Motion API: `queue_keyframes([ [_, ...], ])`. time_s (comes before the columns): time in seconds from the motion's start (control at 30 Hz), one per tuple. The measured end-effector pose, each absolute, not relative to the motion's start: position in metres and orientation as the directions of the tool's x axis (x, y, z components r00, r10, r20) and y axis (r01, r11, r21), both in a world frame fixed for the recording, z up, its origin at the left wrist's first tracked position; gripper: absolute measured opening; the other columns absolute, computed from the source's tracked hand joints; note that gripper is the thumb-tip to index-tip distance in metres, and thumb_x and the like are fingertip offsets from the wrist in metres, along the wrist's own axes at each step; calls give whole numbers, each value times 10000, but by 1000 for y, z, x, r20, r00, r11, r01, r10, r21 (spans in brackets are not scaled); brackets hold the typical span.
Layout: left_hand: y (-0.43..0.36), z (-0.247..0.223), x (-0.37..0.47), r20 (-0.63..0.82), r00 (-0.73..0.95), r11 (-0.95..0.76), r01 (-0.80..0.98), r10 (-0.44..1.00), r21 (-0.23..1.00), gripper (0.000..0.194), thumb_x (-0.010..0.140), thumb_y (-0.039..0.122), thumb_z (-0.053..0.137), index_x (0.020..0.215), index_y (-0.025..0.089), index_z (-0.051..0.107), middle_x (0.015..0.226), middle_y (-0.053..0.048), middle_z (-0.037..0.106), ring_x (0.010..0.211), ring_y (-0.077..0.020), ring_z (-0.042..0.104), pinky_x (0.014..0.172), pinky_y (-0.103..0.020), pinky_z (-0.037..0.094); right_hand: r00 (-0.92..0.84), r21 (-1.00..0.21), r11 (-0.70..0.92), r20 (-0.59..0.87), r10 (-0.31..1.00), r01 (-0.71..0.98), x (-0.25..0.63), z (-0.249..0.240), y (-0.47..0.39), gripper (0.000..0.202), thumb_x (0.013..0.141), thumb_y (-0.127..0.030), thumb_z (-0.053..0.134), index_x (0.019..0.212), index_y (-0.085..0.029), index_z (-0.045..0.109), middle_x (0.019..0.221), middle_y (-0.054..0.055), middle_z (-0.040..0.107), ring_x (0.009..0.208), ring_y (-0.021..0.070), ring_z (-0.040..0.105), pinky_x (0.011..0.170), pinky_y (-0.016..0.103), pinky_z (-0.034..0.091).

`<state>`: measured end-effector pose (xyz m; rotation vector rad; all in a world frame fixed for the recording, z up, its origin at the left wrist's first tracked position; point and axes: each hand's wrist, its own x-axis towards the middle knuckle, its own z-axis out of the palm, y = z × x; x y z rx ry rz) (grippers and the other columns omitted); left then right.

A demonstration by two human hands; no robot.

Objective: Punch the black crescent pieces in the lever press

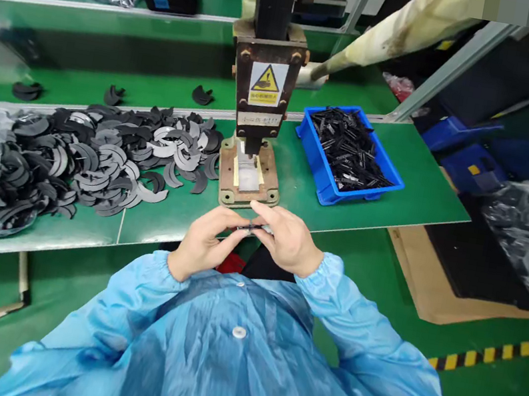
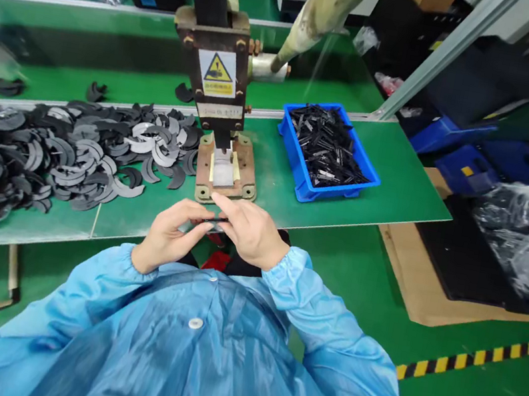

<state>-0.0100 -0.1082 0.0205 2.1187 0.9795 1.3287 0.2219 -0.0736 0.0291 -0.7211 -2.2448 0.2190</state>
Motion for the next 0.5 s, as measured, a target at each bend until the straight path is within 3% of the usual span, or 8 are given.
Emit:
queue_keyframes([
  [0.17, -111, 18, -14, 584, 287, -650, 352, 759, 673, 214, 999, 186, 752, 1203, 253, 751, 1035, -63, 781, 951, -198, 737, 847, -353, 605, -560, -399, 817, 596, 576, 415, 219, 25, -75, 767, 1005, -258, 653, 1688, -337, 311, 1063, 52, 814, 951, 235, 781, 850, 421, 698],
  [0.27, -98, 18, -23, 592, 260, -643, 403, 763, 651, 150, 1001, 200, 750, 1145, 244, 756, 1012, -57, 778, 932, -192, 731, 839, -341, 597, -537, -412, 796, 590, 604, 443, 227, 37, -67, 751, 976, -291, 703, 1650, -361, 380, 1071, 35, 814, 955, 243, 780, 851, 436, 700],
  [0.4, -49, 13, -44, 577, 137, -546, 550, 805, 631, 100, 1031, 266, 711, 1099, 224, 771, 1013, -58, 777, 875, -179, 713, 807, -322, 580, -353, -418, 739, 684, 638, 528, 255, 81, -27, 617, 952, -365, 741, 1528, -267, 543, 1284, 115, 731, 1159, 280, 719, 1049, 537, 646],
  [0.5, -5, 7, -54, 543, 148, -494, 652, 827, 575, 185, 1060, 313, 644, 1127, 216, 786, 1070, -74, 787, 936, -201, 729, 871, -341, 580, -142, -434, 764, 820, 554, 478, 271, 140, 14, 612, 1001, -538, 660, 1524, -261, 507, 1455, 124, 616, 1313, 257, 664, 1121, 484, 624],
])
